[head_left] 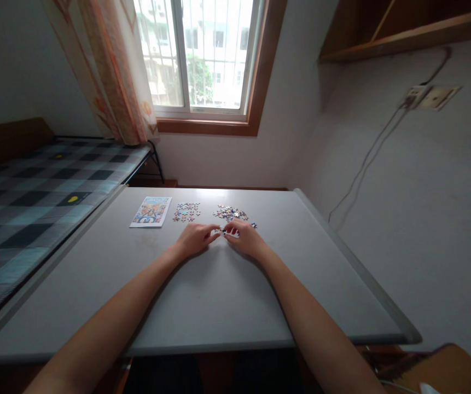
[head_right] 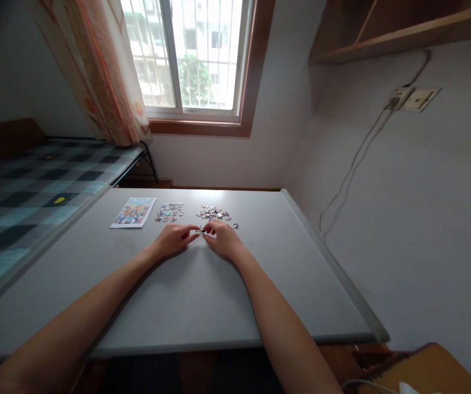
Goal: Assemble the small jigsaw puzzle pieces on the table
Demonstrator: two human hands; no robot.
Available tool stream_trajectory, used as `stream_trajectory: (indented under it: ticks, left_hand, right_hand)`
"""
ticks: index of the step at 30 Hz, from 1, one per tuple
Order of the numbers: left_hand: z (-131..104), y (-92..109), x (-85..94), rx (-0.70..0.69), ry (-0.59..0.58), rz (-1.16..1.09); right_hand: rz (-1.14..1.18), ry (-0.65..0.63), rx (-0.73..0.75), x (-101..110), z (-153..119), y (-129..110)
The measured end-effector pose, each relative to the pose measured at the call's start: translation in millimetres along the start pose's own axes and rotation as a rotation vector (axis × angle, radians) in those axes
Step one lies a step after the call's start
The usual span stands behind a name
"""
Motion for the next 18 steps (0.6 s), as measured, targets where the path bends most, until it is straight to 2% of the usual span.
stream_trajectory:
  ticks: [18]
  left_hand:
    - [0.5,1.0,0.9,0.019,-0.039,-0.018]
  right_hand:
    - [0.029,-0.010,0.006,0.0,0.1,-1.9]
Point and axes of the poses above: each hand's wrist, its own z-axis towards the middle knuckle, its own x-axis out of the back of the hand, y = z × x, the point moved 2 cm from there along z, towards the middle knuckle, and after that the axes turned 14 degrees about -y, right-handed, at the moved point
